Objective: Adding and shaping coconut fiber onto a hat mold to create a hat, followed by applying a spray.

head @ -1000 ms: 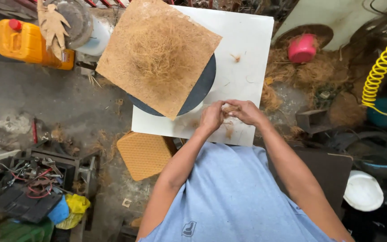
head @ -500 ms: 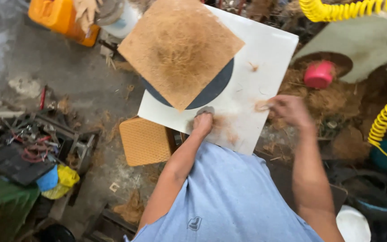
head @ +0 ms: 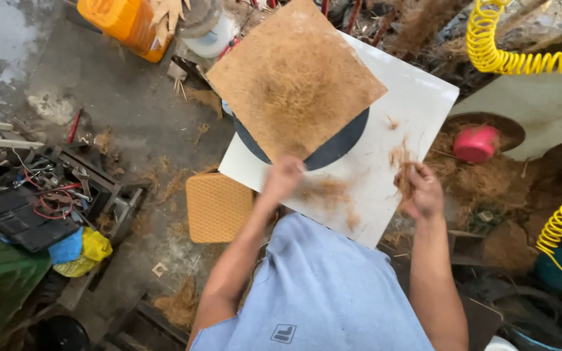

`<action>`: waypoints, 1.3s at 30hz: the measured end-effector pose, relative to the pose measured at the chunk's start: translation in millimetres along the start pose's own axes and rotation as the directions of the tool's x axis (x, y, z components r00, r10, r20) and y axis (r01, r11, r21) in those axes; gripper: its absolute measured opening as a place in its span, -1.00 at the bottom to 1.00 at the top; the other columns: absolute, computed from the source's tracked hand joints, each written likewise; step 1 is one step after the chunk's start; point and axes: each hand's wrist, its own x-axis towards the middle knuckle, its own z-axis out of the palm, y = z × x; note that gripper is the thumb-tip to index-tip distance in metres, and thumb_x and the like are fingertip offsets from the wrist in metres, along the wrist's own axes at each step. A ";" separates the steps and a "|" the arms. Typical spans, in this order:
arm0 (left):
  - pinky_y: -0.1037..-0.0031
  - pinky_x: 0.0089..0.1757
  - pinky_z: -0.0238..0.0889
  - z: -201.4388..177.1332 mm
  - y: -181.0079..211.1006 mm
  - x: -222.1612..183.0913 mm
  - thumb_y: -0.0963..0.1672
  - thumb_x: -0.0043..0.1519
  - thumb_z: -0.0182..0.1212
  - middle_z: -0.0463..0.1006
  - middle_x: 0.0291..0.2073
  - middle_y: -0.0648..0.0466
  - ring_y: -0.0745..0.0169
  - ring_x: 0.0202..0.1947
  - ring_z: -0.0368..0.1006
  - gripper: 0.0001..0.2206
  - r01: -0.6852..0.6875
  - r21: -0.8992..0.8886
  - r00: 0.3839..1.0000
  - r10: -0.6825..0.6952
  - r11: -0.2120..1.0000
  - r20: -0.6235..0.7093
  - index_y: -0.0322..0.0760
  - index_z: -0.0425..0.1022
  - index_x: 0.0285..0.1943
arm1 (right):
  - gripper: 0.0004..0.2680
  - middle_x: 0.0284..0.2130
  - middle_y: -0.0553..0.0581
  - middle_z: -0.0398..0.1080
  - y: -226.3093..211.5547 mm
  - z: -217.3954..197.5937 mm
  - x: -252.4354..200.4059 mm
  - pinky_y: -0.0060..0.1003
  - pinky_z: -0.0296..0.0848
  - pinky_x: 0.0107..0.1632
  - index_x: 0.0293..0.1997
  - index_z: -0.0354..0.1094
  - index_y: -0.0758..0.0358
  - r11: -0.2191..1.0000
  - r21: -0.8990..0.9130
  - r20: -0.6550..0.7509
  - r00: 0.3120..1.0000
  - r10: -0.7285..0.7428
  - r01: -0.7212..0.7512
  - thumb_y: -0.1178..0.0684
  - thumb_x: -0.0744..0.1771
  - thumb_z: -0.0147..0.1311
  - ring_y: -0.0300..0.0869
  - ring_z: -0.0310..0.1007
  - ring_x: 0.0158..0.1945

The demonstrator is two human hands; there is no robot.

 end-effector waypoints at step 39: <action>0.14 -0.18 0.55 -10.5 -53.0 -65.4 -0.07 0.28 0.31 0.62 -0.08 -0.19 -0.08 -0.13 0.62 -0.58 0.630 -0.371 0.772 -0.498 0.682 0.394 -0.39 0.39 0.25 | -0.83 -0.30 0.12 0.49 79.9 168.9 19.2 -0.29 0.59 -0.20 -0.02 0.46 0.34 0.938 -0.313 0.232 0.970 -0.074 0.146 0.25 0.31 0.28 -0.27 0.49 -0.26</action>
